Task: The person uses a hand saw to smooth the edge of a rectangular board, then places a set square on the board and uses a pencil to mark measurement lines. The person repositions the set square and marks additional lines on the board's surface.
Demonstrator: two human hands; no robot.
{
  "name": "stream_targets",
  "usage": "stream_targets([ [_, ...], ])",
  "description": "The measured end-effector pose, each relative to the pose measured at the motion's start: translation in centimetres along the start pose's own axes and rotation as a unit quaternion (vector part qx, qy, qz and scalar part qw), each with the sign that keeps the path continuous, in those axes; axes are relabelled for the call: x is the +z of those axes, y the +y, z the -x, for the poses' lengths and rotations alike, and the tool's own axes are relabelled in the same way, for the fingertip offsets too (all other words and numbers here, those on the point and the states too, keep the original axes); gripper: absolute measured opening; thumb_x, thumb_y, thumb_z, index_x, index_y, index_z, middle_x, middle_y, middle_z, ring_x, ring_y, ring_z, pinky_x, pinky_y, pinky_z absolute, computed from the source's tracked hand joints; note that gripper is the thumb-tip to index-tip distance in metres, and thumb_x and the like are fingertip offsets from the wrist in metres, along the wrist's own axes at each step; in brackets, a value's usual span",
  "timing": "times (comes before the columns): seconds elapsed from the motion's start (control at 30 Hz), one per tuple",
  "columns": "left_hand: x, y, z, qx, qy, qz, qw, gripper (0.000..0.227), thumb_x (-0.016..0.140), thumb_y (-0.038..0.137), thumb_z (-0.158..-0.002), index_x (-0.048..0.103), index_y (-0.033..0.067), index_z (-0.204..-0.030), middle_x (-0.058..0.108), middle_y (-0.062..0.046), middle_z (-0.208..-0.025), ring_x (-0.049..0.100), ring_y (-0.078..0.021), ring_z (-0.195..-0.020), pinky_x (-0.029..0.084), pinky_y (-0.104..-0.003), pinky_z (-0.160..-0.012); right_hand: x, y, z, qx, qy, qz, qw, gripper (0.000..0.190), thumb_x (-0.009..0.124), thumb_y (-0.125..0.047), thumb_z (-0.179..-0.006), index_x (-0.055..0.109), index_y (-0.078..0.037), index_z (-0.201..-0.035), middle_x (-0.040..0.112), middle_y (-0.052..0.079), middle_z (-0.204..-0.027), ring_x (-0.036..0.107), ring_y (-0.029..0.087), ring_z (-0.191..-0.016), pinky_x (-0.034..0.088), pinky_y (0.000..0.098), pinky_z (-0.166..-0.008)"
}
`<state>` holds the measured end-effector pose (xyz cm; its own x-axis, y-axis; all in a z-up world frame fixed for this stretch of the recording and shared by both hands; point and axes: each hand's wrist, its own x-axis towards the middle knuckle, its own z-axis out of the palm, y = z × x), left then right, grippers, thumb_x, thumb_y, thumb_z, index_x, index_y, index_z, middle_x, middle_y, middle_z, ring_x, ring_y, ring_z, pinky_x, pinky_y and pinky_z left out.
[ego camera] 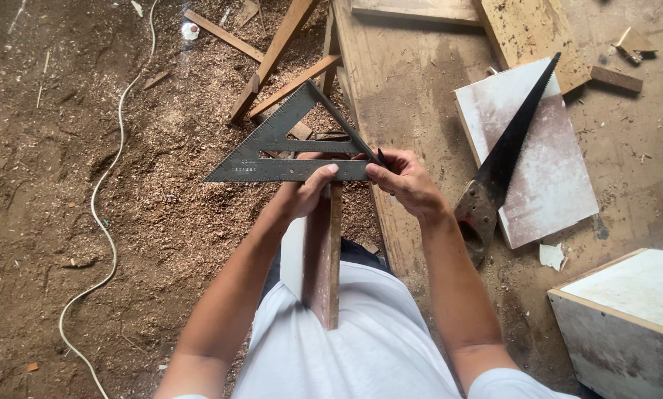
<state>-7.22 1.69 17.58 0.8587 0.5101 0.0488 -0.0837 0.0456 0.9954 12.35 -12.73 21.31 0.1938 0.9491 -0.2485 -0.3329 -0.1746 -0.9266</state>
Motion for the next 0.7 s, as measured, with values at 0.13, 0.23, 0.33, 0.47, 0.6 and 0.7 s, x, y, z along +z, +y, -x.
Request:
stream_targets([
  [0.13,-0.2,0.1,-0.1,-0.041,-0.012,-0.003,0.999,0.04,0.054,0.035,-0.101,0.068,-0.002,-0.107,0.068,-0.007,-0.09,0.06,-0.0149,-0.084,0.053,-0.031,-0.078,0.0,-0.1,0.3,-0.035,0.002,0.052,0.998,0.041,0.078,-0.031,-0.095,0.072,0.002,-0.118,0.062,-0.004,-0.084,0.049,0.002,-0.069,0.036,0.0178,-0.056],
  [0.23,-0.3,-0.1,-0.2,-0.058,-0.027,0.024,0.998,0.043,0.055,0.041,-0.101,0.066,-0.0004,-0.103,0.063,-0.004,-0.085,0.056,-0.0144,-0.08,0.05,-0.031,-0.073,0.0,-0.3,0.6,-0.1,0.009,0.142,0.985,0.049,0.076,-0.036,-0.097,0.069,0.001,-0.128,0.059,-0.004,-0.087,0.051,0.002,-0.074,0.04,0.0181,-0.061],
  [0.33,-0.2,-0.4,0.1,-0.071,-0.011,0.011,0.997,0.043,0.057,0.042,-0.1,0.066,-0.0004,-0.097,0.059,-0.004,-0.08,0.053,-0.0145,-0.075,0.05,-0.033,-0.069,0.6,-0.6,1.1,-0.131,0.082,0.172,0.973,0.048,0.065,-0.032,-0.101,0.065,-0.002,-0.139,0.057,-0.004,-0.085,0.049,0.003,-0.068,0.041,0.0187,-0.054],
  [0.47,-0.2,-0.7,0.3,-0.079,0.008,0.024,0.997,0.042,0.06,0.04,-0.1,0.065,-0.0017,-0.096,0.059,-0.006,-0.079,0.051,-0.0148,-0.075,0.049,-0.033,-0.069,1.8,-2.0,2.4,-0.174,0.18,0.22,0.943,0.043,0.05,-0.017,-0.104,0.059,-0.001,-0.143,0.061,0.0,-0.099,0.051,0.006,-0.071,0.049,0.0211,-0.056],
  [0.6,-0.3,-0.7,0.4,-0.064,0.002,-0.004,0.998,0.042,0.057,0.04,-0.102,0.065,-0.0014,-0.1,0.063,-0.006,-0.085,0.055,-0.014,-0.08,0.051,-0.032,-0.075,3.2,-2.7,4.1,-0.158,0.189,0.193,0.95,0.061,0.048,-0.006,-0.098,0.024,-0.008,-0.154,0.068,0.009,-0.096,0.058,0.009,-0.064,0.054,0.0257,-0.049],
  [0.7,-0.4,-0.3,0.5,-0.059,0.006,-0.011,0.998,0.042,0.056,0.039,-0.103,0.064,-0.0023,-0.102,0.064,-0.007,-0.087,0.057,-0.0156,-0.083,0.052,-0.033,-0.077,3.9,-2.0,4.0,-0.277,0.109,0.059,0.953,0.028,0.049,0.003,-0.106,0.05,-0.003,-0.134,0.073,0.016,-0.104,0.069,0.01,-0.068,0.057,0.0272,-0.058],
])
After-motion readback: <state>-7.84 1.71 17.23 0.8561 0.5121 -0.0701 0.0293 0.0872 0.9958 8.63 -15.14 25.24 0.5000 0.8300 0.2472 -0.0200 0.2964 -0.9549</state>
